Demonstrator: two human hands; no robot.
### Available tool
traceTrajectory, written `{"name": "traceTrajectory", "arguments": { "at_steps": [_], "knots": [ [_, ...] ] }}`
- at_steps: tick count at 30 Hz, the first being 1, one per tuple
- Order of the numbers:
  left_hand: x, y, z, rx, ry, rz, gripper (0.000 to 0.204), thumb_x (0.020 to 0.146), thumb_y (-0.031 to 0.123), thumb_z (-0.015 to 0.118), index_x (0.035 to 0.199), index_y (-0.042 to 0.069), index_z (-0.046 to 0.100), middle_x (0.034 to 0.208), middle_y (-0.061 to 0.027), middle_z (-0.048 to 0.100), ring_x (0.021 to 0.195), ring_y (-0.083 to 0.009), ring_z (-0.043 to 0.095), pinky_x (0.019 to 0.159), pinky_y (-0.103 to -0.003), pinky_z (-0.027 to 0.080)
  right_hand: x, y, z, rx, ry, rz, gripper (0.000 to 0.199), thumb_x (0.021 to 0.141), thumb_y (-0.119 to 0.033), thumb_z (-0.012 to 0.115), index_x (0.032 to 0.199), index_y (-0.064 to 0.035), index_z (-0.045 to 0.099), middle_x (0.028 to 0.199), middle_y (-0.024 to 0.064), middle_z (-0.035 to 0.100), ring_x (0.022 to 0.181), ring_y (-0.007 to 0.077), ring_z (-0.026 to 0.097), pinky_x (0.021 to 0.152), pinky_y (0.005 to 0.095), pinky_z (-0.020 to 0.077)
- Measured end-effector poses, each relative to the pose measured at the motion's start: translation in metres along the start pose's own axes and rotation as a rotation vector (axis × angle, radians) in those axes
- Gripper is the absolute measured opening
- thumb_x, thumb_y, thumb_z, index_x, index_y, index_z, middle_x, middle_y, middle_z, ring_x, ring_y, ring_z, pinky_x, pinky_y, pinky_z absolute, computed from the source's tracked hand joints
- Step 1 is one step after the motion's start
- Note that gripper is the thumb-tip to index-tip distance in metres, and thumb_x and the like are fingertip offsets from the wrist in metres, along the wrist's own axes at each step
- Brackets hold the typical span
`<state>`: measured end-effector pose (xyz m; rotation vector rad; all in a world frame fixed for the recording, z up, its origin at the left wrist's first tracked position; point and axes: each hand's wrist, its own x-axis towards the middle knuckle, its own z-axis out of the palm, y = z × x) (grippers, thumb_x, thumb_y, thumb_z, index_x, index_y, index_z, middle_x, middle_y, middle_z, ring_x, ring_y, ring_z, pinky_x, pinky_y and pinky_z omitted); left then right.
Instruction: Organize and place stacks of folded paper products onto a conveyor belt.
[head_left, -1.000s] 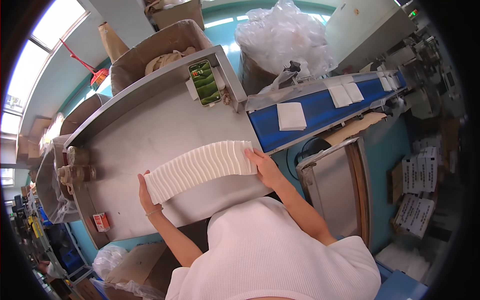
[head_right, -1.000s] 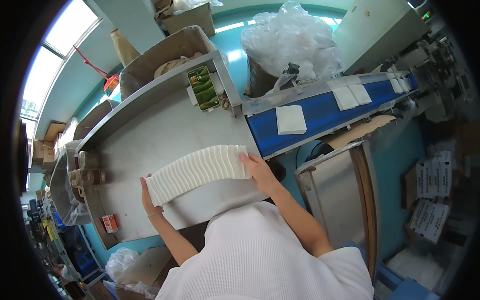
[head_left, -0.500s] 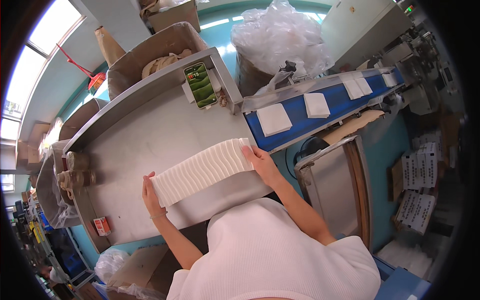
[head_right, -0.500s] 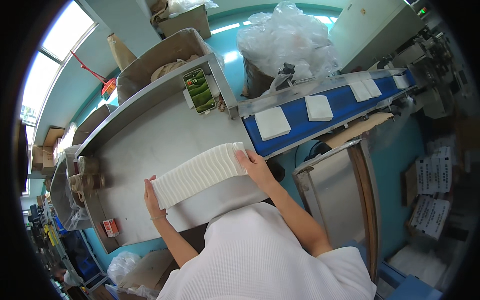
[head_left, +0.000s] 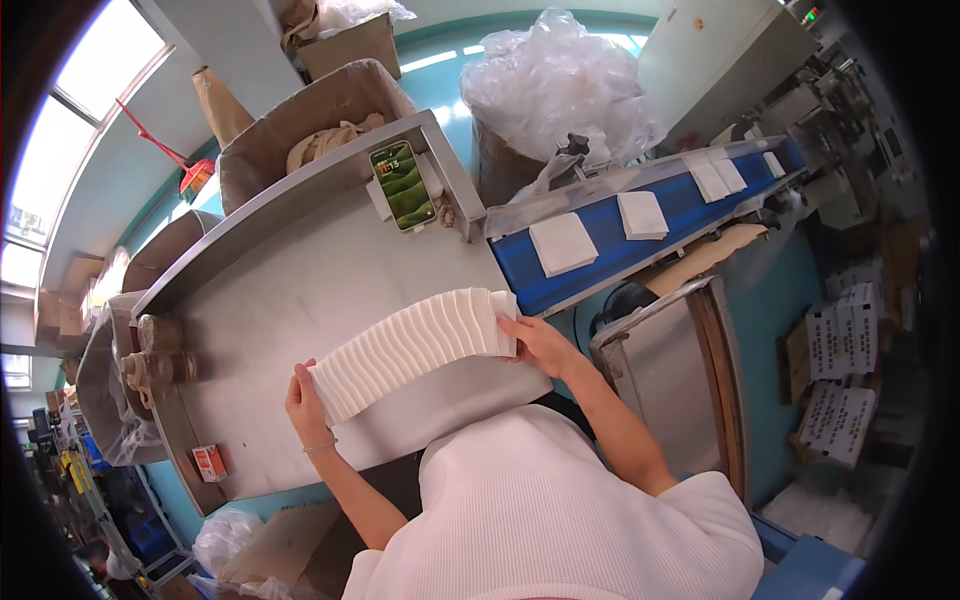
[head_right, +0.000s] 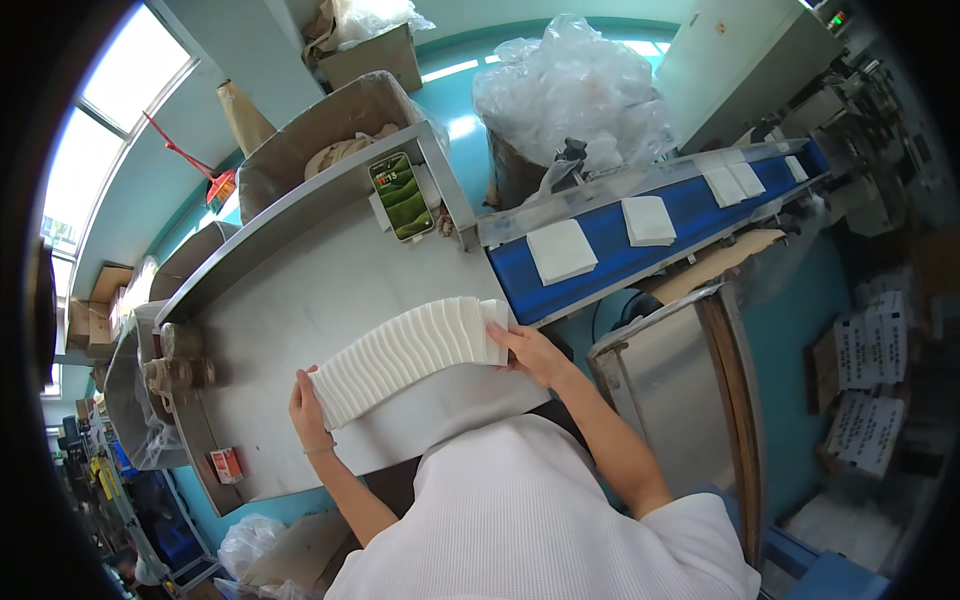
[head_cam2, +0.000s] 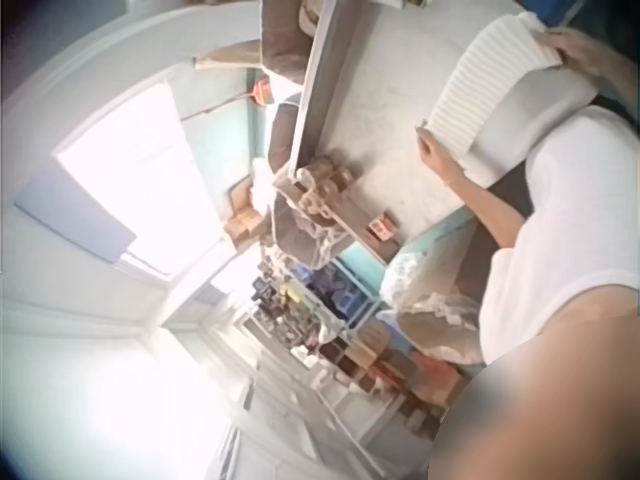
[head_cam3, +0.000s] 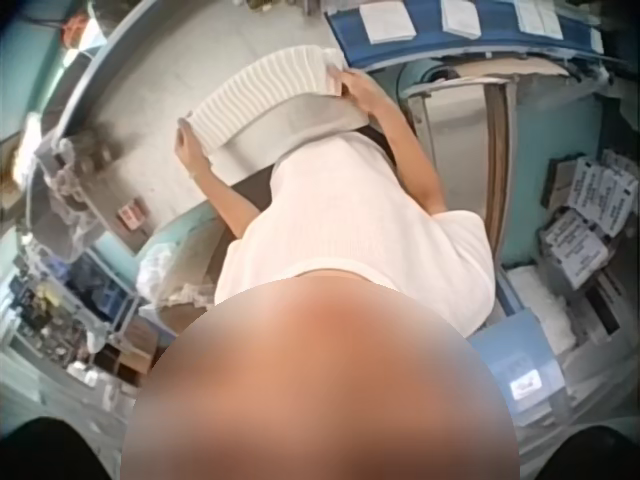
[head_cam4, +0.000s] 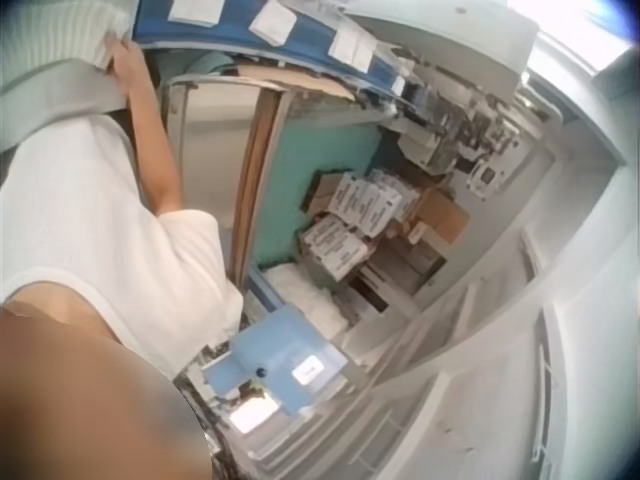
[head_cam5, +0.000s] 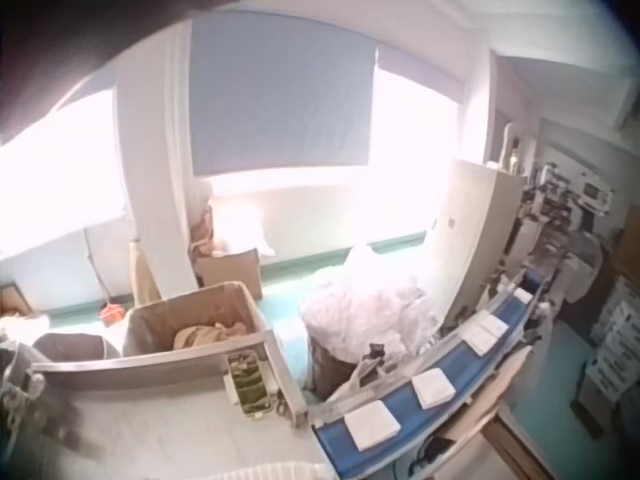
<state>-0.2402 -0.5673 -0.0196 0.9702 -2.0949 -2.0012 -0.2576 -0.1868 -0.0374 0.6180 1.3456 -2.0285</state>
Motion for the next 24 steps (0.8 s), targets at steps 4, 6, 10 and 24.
{"name": "traceTrajectory", "arguments": {
  "at_steps": [4,6,10,24],
  "knots": [
    [-0.003,0.0,0.003,0.058,0.014,0.032,0.044,0.097,0.039,0.058,0.108,-0.003,0.067,0.108,-0.0074,0.067,0.094,-0.0121,0.058,0.086,-0.026,0.046,0.002,0.001,-0.004,0.164,0.23,-0.195,0.036,0.096,-0.025,0.061,0.123,-0.0017,0.056,0.107,0.0055,0.064,0.091,0.0134,0.06,0.078,0.026,0.0491],
    [-0.004,-0.003,0.005,0.057,0.018,0.051,0.044,0.097,0.039,0.058,0.108,-0.002,0.067,0.11,-0.0078,0.067,0.094,-0.0122,0.058,0.086,-0.026,0.046,0.012,-0.009,-0.007,0.384,0.233,-0.27,0.034,0.098,-0.024,0.057,0.124,-0.0029,0.055,0.109,0.0064,0.064,0.091,0.0133,0.06,0.08,0.0267,0.049],
    [-0.003,-0.003,0.015,0.082,-0.024,0.056,0.044,0.097,0.039,0.057,0.108,-0.002,0.067,0.111,-0.0088,0.067,0.094,-0.0118,0.058,0.086,-0.026,0.046,-0.004,-0.023,0.026,-0.605,0.25,-0.461,0.049,0.094,-0.041,0.06,0.12,0.0008,0.059,0.104,0.0108,0.067,0.092,0.0163,0.06,0.082,0.028,0.0469],
    [-0.007,0.001,0.023,0.109,-0.019,0.125,0.045,0.098,0.038,0.056,0.109,-0.004,0.066,0.103,-0.0071,0.066,0.09,-0.0122,0.057,0.084,-0.026,0.046,0.0,-0.006,0.001,0.262,0.236,-0.231,0.035,0.093,-0.029,0.064,0.115,-0.0023,0.058,0.109,0.0063,0.063,0.097,0.015,0.06,0.078,0.0305,0.0528]
  ]
}}
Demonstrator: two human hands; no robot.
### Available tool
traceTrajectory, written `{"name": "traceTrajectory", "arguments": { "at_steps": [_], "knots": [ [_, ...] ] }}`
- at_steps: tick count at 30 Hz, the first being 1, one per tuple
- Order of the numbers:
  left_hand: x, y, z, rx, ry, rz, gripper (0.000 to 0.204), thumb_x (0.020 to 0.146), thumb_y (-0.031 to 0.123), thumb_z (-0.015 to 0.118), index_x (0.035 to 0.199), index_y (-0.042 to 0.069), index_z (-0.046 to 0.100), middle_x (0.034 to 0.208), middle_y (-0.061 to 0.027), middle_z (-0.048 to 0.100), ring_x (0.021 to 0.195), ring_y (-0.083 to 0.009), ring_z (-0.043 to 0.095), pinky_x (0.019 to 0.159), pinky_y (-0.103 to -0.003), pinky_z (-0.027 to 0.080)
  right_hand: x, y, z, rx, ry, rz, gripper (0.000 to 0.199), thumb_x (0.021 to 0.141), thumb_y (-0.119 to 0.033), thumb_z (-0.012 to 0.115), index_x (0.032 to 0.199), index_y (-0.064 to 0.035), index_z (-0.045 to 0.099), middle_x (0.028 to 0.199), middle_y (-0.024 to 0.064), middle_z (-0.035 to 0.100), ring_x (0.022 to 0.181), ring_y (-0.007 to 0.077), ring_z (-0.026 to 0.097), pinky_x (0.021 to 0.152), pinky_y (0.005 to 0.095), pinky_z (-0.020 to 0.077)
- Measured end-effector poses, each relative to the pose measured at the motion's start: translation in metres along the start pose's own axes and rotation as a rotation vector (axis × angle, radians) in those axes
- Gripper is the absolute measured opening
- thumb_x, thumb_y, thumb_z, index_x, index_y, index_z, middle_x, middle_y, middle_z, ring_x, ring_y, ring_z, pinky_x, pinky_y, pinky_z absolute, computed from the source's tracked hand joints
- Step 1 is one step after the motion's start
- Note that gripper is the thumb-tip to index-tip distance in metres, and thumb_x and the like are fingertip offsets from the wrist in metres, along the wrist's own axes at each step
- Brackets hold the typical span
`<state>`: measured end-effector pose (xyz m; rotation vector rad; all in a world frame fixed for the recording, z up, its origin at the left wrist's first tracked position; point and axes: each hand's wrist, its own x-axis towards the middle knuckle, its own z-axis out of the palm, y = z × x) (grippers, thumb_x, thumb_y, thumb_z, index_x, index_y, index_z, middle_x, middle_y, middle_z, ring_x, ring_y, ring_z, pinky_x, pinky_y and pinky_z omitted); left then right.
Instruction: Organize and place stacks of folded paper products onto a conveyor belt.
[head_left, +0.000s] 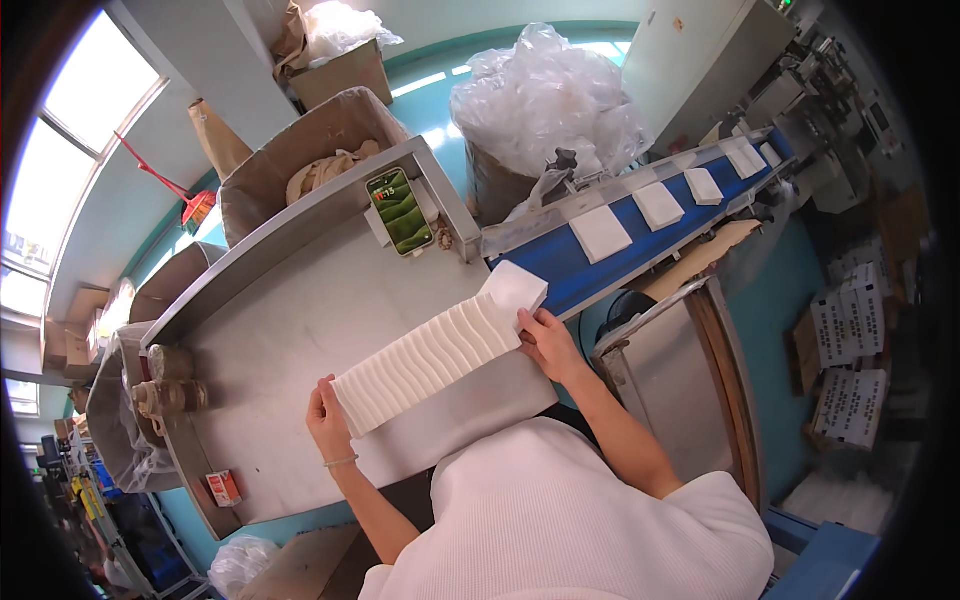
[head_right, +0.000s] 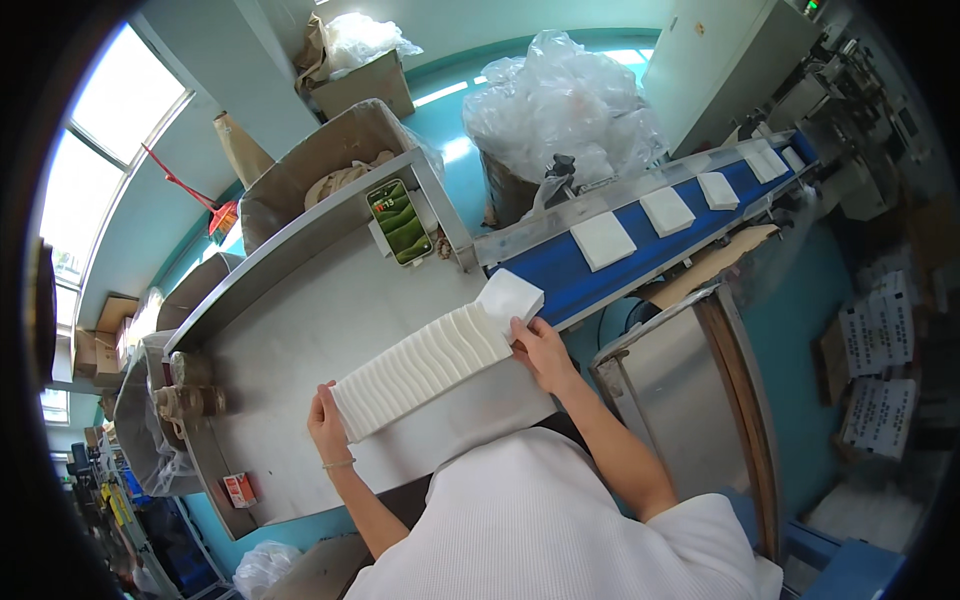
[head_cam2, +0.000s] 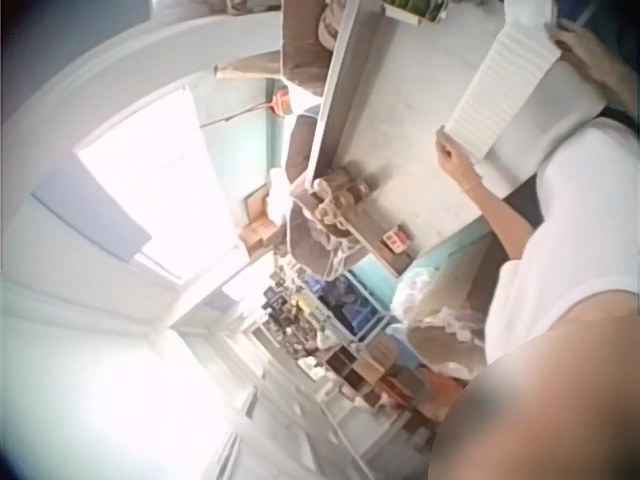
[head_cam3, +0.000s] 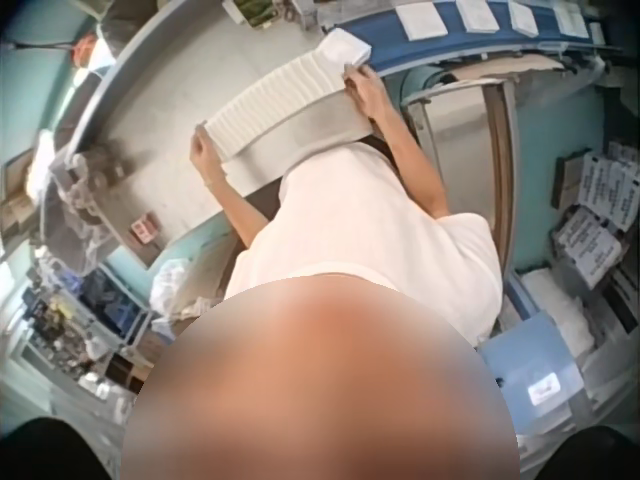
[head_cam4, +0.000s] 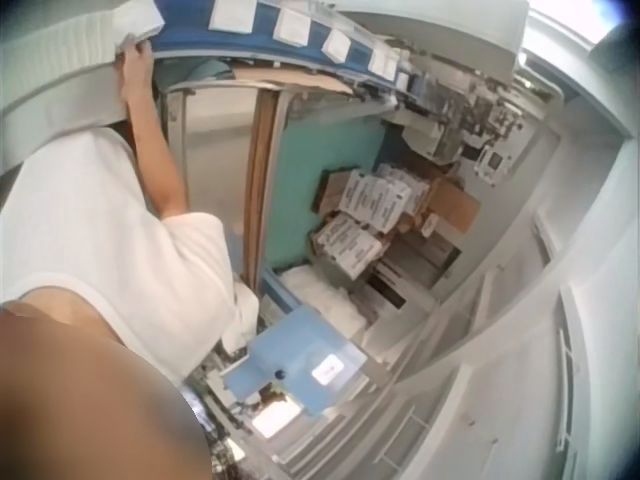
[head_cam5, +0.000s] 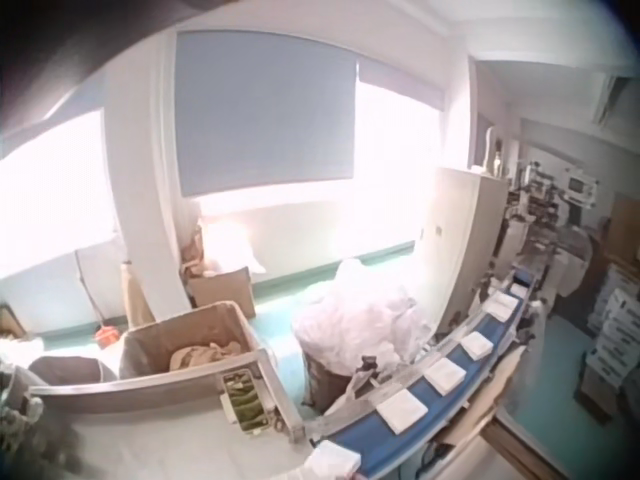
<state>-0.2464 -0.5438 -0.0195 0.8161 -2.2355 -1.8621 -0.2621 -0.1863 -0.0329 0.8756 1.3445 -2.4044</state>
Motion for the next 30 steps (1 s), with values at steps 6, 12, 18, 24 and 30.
{"name": "traceTrajectory", "arguments": {
  "at_steps": [6,12,18,24,30],
  "knots": [
    [-0.011,0.021,0.024,0.203,-0.023,0.05,0.039,0.099,0.035,0.054,0.114,0.001,0.064,0.103,-0.0078,0.066,0.091,-0.0132,0.057,0.085,-0.027,0.045,-0.006,0.016,0.027,-0.748,-0.068,-0.484,0.053,0.093,-0.049,0.059,0.122,-0.0058,0.061,0.099,0.0018,0.065,0.081,0.0081,0.055,0.071,0.0215,0.0431],
    [-0.011,0.021,0.013,0.409,0.088,0.295,0.041,0.099,0.035,0.054,0.121,0.001,0.06,0.109,-0.0133,0.066,0.101,-0.0245,0.06,0.091,-0.034,0.045,-0.013,-0.001,0.011,-0.318,-0.305,0.304,0.044,0.093,-0.039,0.063,0.122,-0.0061,0.061,0.102,0.0001,0.066,0.082,0.0074,0.057,0.071,0.0219,0.0454],
    [-0.014,0.025,0.014,0.399,0.02,0.242,0.042,0.098,0.034,0.055,0.124,0.001,0.059,0.118,-0.0164,0.063,0.109,-0.0263,0.058,0.096,-0.035,0.043,-0.004,0.014,-0.01,-0.18,-0.152,0.184,0.037,0.091,-0.02,0.064,0.123,-0.0037,0.057,0.11,0.0064,0.064,0.089,0.0141,0.06,0.077,0.0262,0.0496],
    [-0.03,0.039,0.024,0.397,-0.065,0.224,0.045,0.098,0.033,0.055,0.132,0.003,0.053,0.124,-0.0192,0.059,0.112,-0.0282,0.057,0.098,-0.036,0.042,0.003,-0.001,0.013,-0.352,-0.023,-0.126,0.049,0.094,-0.041,0.061,0.123,-0.0014,0.055,0.113,0.008,0.062,0.102,0.0154,0.058,0.089,0.0307,0.0469],
    [-0.028,0.031,0.034,0.498,0.02,0.269,0.055,0.097,0.034,0.056,0.138,0.0,0.043,0.131,-0.0195,0.054,0.116,-0.0327,0.055,0.099,-0.038,0.042,-0.002,0.014,0.024,-0.619,-0.206,-0.252,0.055,0.093,-0.046,0.059,0.125,-0.0016,0.057,0.106,0.0063,0.063,0.096,0.0146,0.057,0.087,0.0285,0.0451]
  ]
}}
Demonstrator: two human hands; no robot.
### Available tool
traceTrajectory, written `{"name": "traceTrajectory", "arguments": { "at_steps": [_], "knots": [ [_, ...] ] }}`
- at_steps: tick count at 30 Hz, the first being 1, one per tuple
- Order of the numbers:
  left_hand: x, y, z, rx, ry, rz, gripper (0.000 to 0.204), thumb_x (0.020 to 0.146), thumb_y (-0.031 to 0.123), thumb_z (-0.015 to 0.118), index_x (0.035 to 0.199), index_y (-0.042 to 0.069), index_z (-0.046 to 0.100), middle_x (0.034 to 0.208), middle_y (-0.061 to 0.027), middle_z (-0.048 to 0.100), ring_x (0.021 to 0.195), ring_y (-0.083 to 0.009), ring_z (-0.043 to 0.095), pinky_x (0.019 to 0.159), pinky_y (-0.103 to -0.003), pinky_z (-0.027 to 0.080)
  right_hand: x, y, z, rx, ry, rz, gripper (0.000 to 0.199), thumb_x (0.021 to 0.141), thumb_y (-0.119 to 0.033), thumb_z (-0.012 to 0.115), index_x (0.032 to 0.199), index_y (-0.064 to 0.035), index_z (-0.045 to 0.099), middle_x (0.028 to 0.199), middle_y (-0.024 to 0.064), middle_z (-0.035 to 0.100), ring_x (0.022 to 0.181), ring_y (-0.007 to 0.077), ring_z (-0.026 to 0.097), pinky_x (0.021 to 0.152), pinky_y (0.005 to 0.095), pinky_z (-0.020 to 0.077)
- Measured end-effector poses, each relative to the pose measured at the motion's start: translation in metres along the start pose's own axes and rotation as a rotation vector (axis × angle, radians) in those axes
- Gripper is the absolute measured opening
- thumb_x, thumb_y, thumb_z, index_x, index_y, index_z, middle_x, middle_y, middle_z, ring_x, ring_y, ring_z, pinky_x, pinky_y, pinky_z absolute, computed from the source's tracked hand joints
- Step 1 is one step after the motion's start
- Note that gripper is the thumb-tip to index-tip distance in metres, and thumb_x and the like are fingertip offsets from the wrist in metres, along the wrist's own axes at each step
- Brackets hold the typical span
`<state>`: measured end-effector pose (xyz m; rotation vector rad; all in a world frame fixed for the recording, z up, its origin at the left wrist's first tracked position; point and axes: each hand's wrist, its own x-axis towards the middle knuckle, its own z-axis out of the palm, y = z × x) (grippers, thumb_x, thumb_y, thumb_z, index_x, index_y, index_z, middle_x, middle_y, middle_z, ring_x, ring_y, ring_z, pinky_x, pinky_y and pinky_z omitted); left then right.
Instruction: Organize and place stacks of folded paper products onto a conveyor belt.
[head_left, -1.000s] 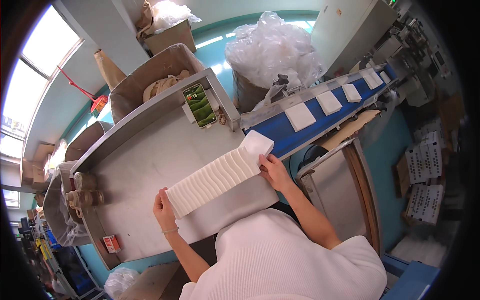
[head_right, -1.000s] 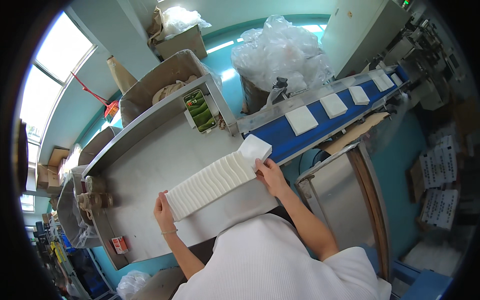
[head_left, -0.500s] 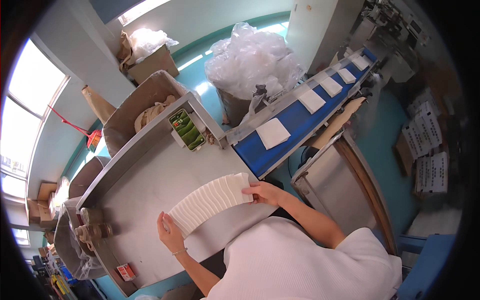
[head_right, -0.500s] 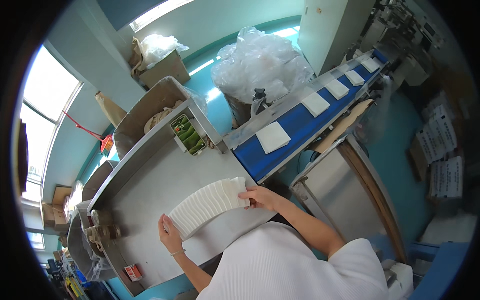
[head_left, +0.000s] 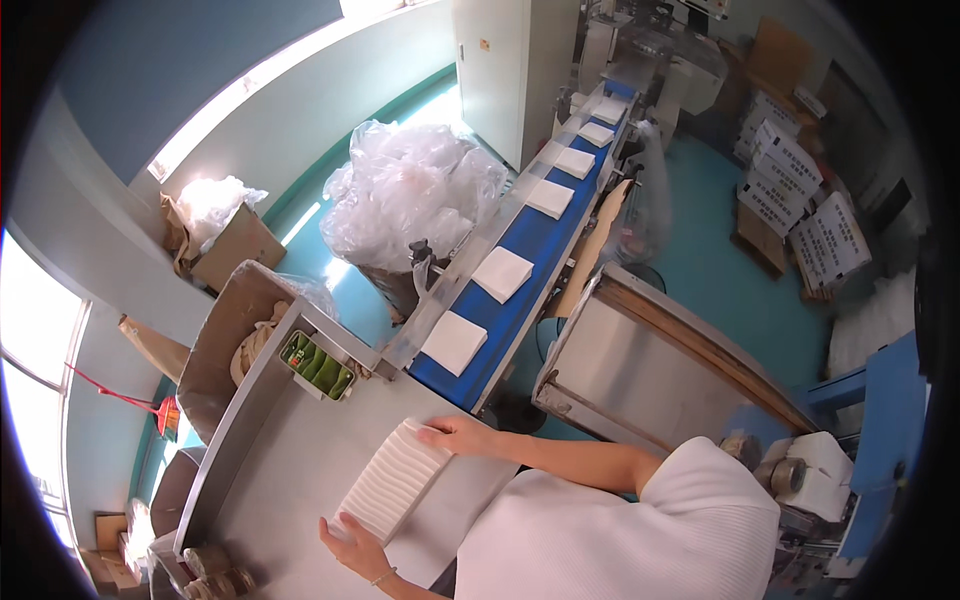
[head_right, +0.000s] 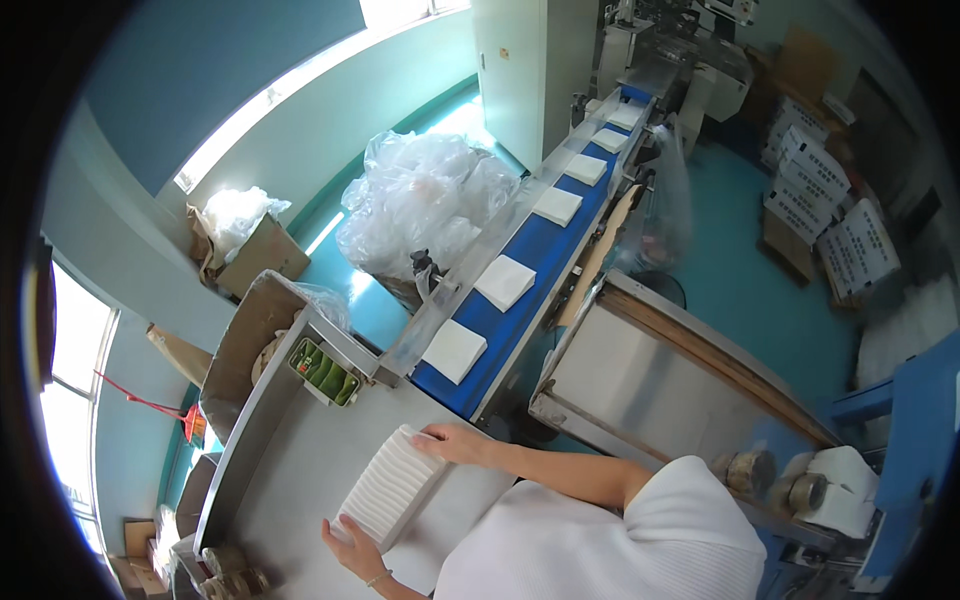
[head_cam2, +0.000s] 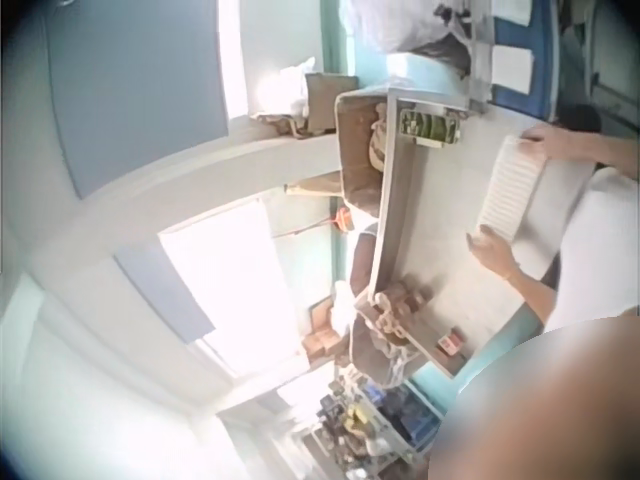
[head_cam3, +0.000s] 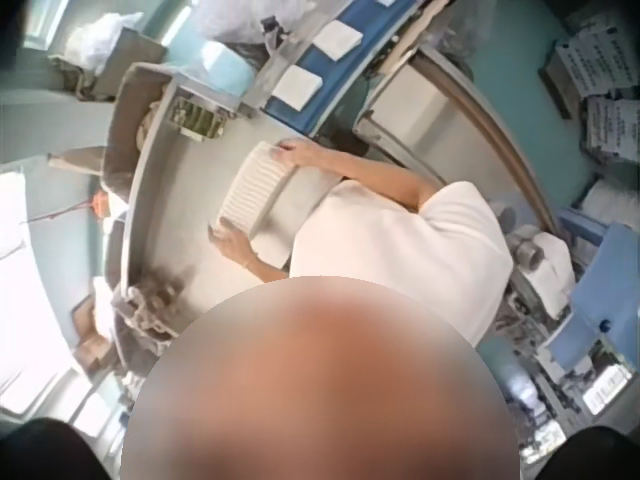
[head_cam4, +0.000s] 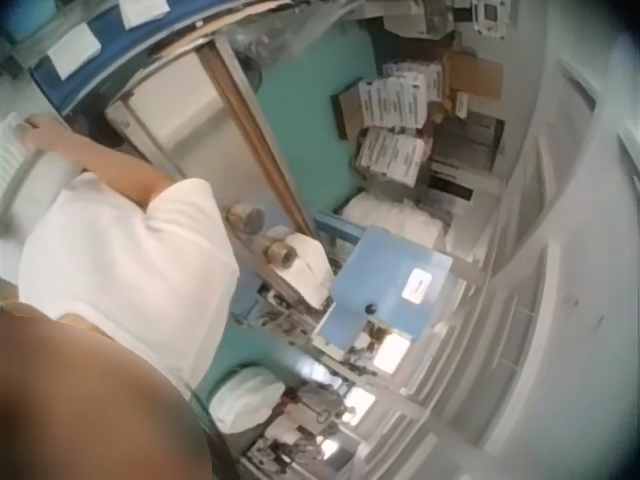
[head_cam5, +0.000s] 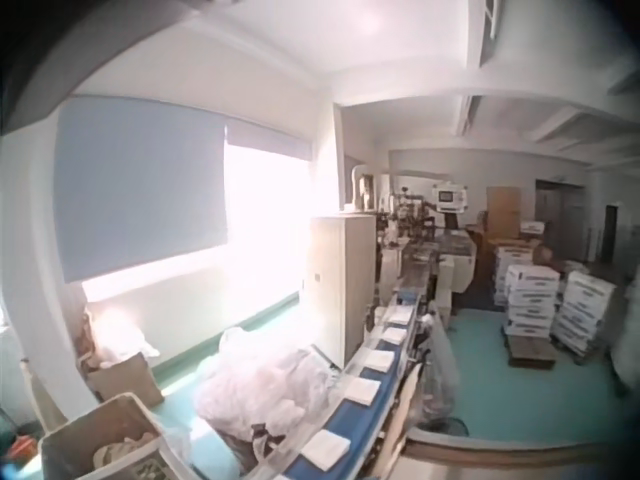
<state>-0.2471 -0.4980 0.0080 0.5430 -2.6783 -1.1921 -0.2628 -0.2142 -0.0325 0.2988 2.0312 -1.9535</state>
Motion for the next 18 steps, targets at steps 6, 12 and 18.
{"name": "traceTrajectory", "arguments": {
  "at_steps": [6,12,18],
  "knots": [
    [-0.005,0.025,-0.019,0.233,-0.061,-0.022,0.073,0.093,0.051,0.055,0.142,-0.001,0.039,0.13,-0.0286,0.052,0.122,-0.0406,0.05,0.104,-0.046,0.039,-0.016,0.013,-0.018,0.242,-0.301,0.408,0.045,0.092,-0.043,0.061,0.121,-0.0089,0.061,0.101,-0.0001,0.062,0.085,0.0095,0.055,0.075,0.0249,0.0452],
    [-0.006,0.019,-0.013,0.205,-0.055,0.046,0.072,0.094,0.054,0.052,0.136,-0.004,0.045,0.133,-0.03,0.049,0.124,-0.0431,0.047,0.107,-0.045,0.036,-0.02,-0.012,-0.02,0.073,-0.315,0.22,0.048,0.091,-0.048,0.06,0.116,-0.0069,0.062,0.1,0.0009,0.063,0.081,0.0105,0.055,0.071,0.0249,0.0452],
    [-0.004,0.014,-0.011,0.297,-0.018,0.128,0.073,0.094,0.054,0.05,0.137,-0.005,0.044,0.135,-0.03,0.047,0.127,-0.0436,0.044,0.11,-0.048,0.033,-0.015,-0.007,-0.023,0.038,-0.33,0.219,0.055,0.09,-0.056,0.058,0.114,-0.0073,0.064,0.098,0.0008,0.062,0.079,0.0108,0.055,0.069,0.025,0.0439]
  ]
}}
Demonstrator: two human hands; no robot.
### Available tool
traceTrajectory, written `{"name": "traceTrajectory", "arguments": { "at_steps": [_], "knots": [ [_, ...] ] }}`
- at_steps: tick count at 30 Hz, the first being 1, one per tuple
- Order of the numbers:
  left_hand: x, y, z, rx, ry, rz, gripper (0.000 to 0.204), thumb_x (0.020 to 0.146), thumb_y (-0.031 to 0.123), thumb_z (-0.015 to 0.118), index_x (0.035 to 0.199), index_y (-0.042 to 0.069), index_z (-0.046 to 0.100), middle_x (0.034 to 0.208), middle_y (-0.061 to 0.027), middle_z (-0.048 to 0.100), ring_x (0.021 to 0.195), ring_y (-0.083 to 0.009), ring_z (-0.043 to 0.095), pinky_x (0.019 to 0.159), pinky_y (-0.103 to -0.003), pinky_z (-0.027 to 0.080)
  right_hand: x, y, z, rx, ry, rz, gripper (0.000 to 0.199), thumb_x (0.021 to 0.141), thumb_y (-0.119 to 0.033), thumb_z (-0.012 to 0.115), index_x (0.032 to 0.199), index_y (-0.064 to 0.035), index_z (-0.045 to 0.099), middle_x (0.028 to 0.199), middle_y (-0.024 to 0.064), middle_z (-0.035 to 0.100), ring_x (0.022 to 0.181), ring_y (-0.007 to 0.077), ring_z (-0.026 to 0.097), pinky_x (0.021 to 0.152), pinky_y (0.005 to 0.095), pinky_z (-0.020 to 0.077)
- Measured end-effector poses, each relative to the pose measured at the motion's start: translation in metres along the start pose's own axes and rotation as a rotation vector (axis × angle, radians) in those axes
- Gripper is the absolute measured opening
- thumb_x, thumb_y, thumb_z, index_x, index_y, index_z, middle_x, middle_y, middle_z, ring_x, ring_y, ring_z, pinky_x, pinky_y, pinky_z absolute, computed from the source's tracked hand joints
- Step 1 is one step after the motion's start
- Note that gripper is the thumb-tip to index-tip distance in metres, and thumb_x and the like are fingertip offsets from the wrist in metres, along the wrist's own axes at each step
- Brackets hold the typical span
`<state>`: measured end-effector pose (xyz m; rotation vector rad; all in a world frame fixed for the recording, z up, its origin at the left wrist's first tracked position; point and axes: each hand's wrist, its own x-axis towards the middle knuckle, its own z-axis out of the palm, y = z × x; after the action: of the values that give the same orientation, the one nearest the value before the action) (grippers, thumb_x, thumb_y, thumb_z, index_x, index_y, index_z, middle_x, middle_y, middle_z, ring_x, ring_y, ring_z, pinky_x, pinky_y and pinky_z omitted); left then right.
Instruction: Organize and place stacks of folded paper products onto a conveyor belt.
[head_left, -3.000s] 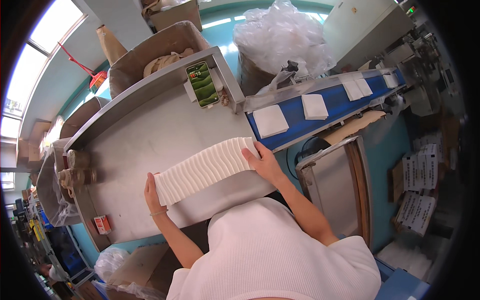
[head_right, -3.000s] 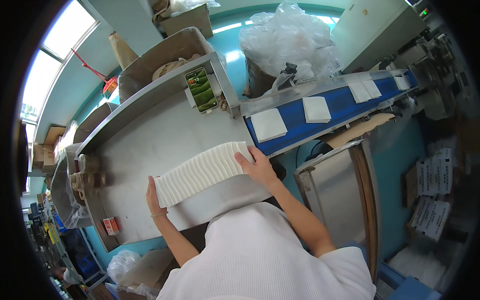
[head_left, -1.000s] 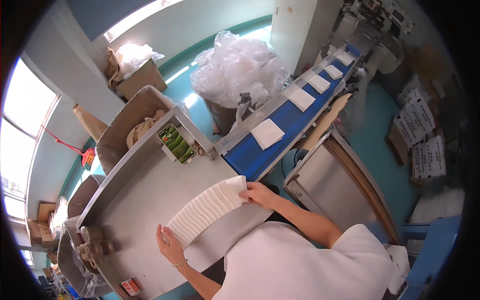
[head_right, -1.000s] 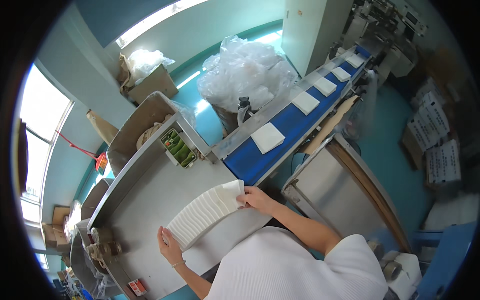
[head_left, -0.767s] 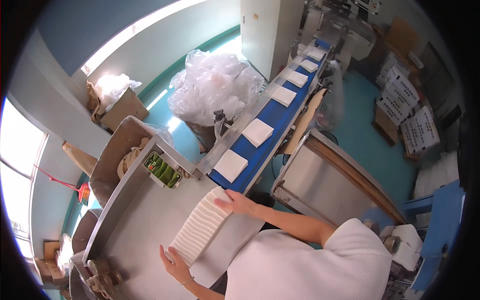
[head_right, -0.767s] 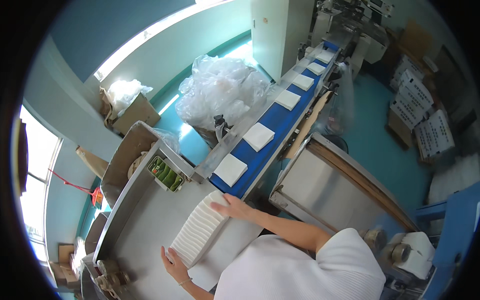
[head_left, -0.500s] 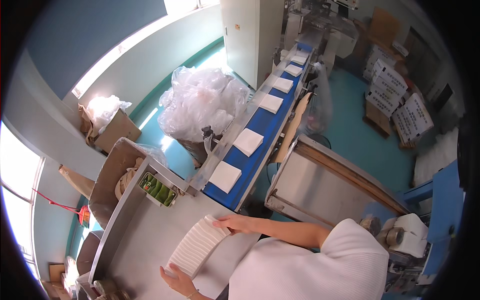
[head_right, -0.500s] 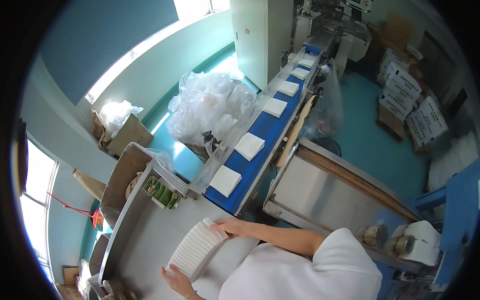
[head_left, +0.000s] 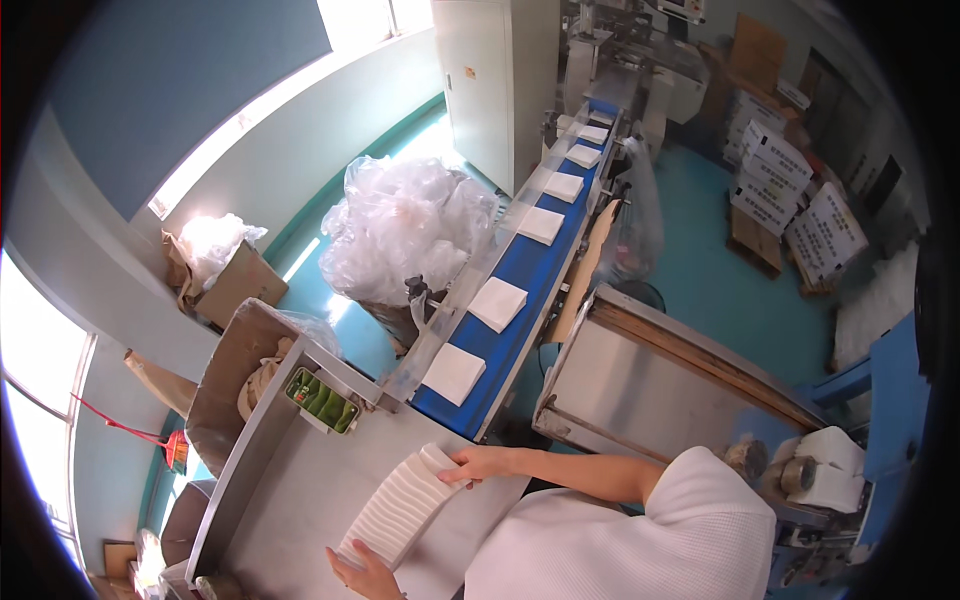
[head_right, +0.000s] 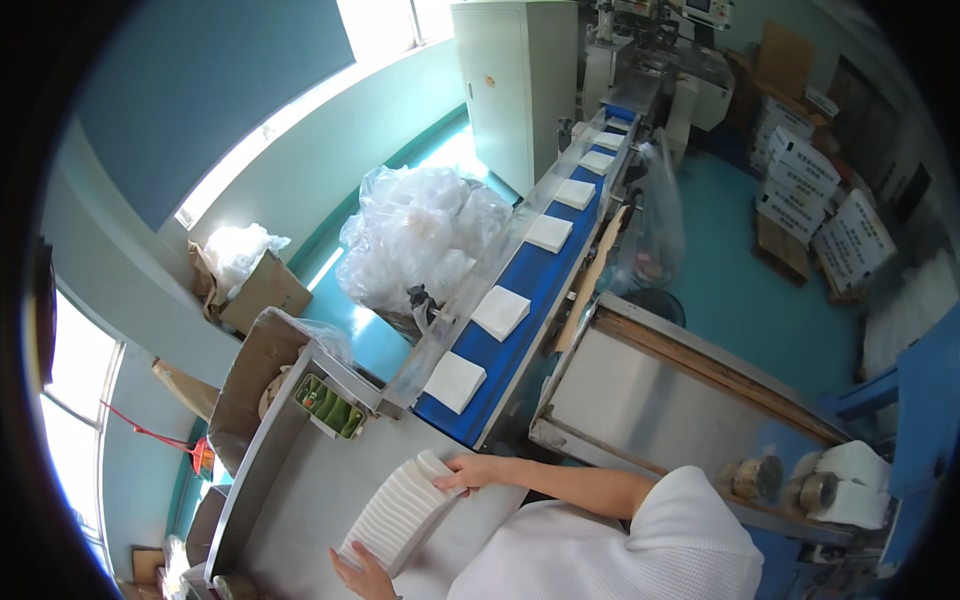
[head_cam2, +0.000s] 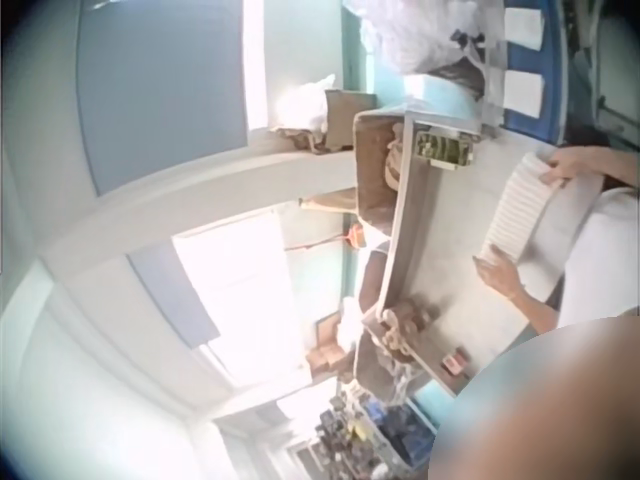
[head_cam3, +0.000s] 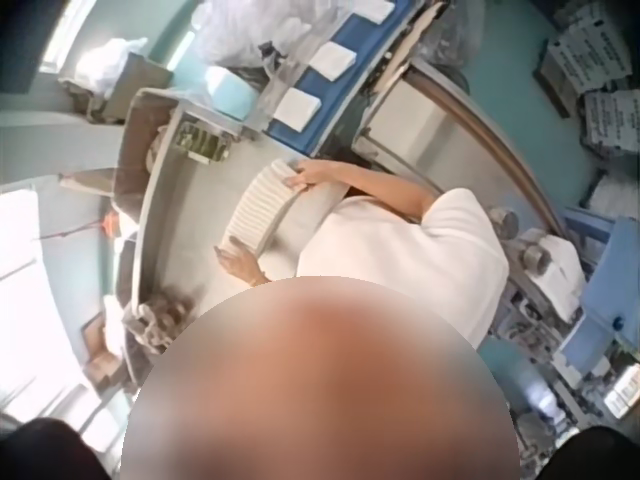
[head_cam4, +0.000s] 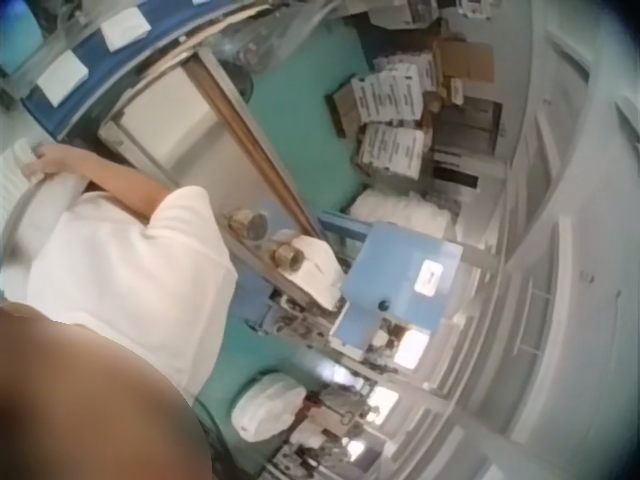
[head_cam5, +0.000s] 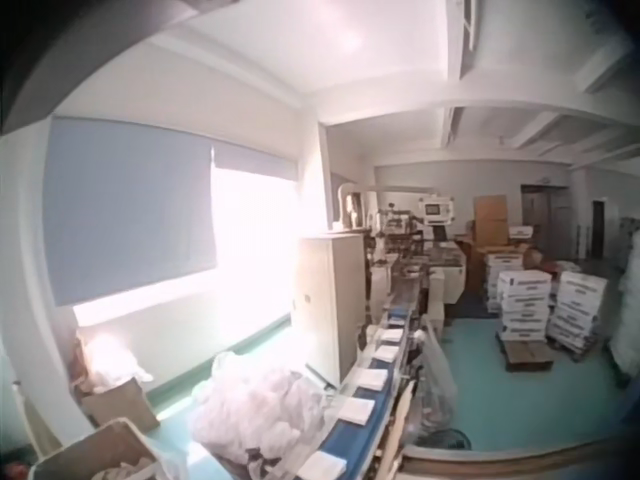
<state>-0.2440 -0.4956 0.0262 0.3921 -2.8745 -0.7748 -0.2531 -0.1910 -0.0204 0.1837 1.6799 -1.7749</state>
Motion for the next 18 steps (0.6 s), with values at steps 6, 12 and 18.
{"name": "traceTrajectory", "arguments": {
  "at_steps": [6,12,18],
  "knots": [
    [0.0,-0.003,-0.001,0.022,-0.031,-0.006,0.075,0.094,0.054,0.05,0.137,-0.007,0.043,0.137,-0.0302,0.046,0.128,-0.043,0.044,0.111,-0.047,0.033,0.001,0.013,0.004,0.064,0.033,0.024,0.058,0.088,-0.06,0.058,0.11,-0.0065,0.065,0.097,0.0009,0.062,0.077,0.0113,0.054,0.066,0.0248,0.0423],
    [0.0,0.001,0.001,-0.019,-0.027,0.027,0.075,0.094,0.054,0.051,0.137,-0.007,0.043,0.136,-0.0305,0.047,0.128,-0.0431,0.044,0.11,-0.047,0.033,0.008,0.021,0.004,0.052,0.049,0.01,0.059,0.086,-0.061,0.059,0.108,-0.0064,0.066,0.095,0.0016,0.062,0.072,0.0113,0.054,0.064,0.0261,0.0419],
    [0.0,0.004,0.002,-0.008,-0.024,0.006,0.076,0.093,0.054,0.053,0.136,-0.008,0.044,0.134,-0.0316,0.048,0.126,-0.0438,0.045,0.109,-0.048,0.035,0.004,0.003,0.017,0.135,0.225,-0.083,0.057,0.087,-0.055,0.061,0.112,-0.0043,0.064,0.1,0.0048,0.063,0.082,0.0154,0.059,0.07,0.0286,0.048]
  ]
}}
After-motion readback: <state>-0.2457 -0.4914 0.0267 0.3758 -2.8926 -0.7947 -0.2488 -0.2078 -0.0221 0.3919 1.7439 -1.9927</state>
